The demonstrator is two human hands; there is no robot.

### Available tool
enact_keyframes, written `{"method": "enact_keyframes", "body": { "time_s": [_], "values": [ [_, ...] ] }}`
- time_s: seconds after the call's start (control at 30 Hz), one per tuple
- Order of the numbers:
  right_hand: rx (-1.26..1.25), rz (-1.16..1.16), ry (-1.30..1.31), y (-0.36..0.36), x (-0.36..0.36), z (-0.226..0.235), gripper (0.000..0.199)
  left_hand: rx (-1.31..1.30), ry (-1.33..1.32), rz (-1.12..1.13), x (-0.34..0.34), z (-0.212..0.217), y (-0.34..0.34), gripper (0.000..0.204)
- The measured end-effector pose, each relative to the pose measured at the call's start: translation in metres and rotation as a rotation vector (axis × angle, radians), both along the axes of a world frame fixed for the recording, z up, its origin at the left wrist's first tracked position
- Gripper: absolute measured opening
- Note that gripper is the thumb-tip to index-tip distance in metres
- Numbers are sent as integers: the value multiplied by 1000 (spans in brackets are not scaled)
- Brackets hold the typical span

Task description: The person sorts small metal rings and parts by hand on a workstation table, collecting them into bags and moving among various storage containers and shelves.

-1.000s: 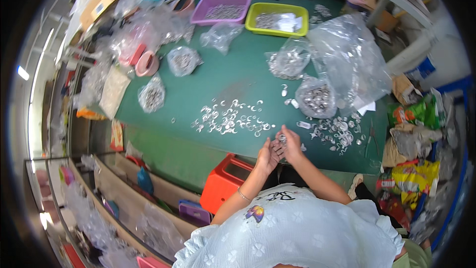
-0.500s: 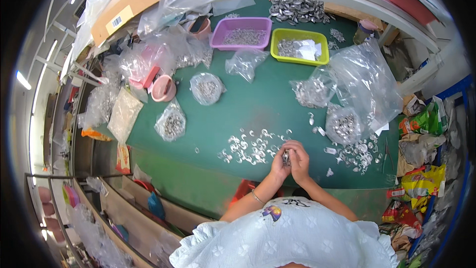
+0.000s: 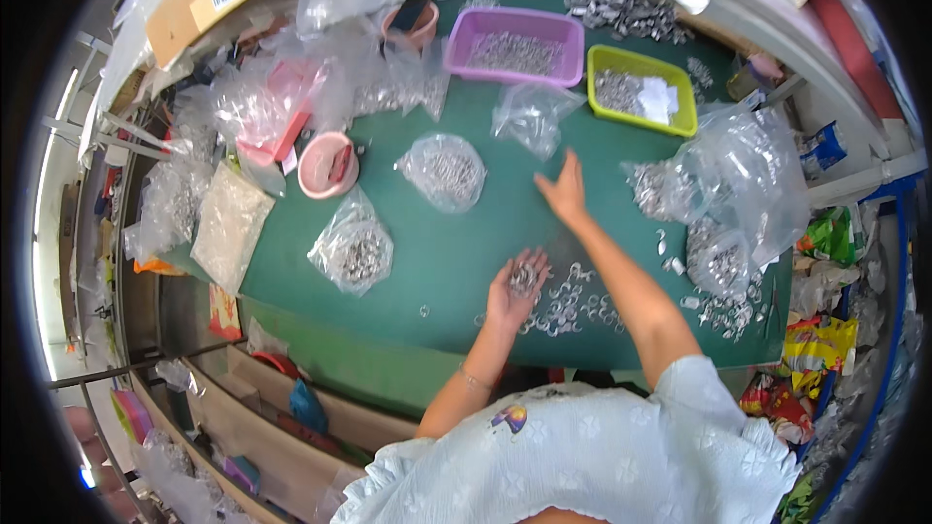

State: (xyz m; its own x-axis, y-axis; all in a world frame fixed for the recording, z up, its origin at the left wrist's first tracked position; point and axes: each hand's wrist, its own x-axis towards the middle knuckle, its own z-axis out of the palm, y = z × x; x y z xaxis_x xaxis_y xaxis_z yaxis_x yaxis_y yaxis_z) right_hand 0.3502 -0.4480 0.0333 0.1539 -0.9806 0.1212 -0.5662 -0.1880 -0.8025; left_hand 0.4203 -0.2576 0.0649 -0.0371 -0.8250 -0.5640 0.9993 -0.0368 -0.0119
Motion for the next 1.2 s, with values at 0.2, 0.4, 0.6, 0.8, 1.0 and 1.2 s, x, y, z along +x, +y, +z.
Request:
{"method": "enact_keyframes", "body": {
  "time_s": [0.2, 0.4, 0.6, 0.8, 1.0, 1.2],
  "values": [
    [40, -73, 296, -62, 24, 17, 51, -189, 74, 64, 28, 18, -3, 48],
    [63, -19, -52, -50, 20, 20, 23, -166, 32, 82, 39, 9, -3, 47],
    [205, 19, -439, -20, 0, 11, 17, -52, 96, 36, 45, -14, -4, 32],
    [97, -26, -500, 3, -21, 13, 16, 45, 65, -34, 39, -11, -18, 23],
    [-104, -114, -426, -3, 6, 43, 20, 120, 76, -43, 38, -14, -14, 19],
    [-121, -146, -348, -43, 64, 70, 21, 66, 99, -111, 32, -26, 7, 20]
  ]
}}
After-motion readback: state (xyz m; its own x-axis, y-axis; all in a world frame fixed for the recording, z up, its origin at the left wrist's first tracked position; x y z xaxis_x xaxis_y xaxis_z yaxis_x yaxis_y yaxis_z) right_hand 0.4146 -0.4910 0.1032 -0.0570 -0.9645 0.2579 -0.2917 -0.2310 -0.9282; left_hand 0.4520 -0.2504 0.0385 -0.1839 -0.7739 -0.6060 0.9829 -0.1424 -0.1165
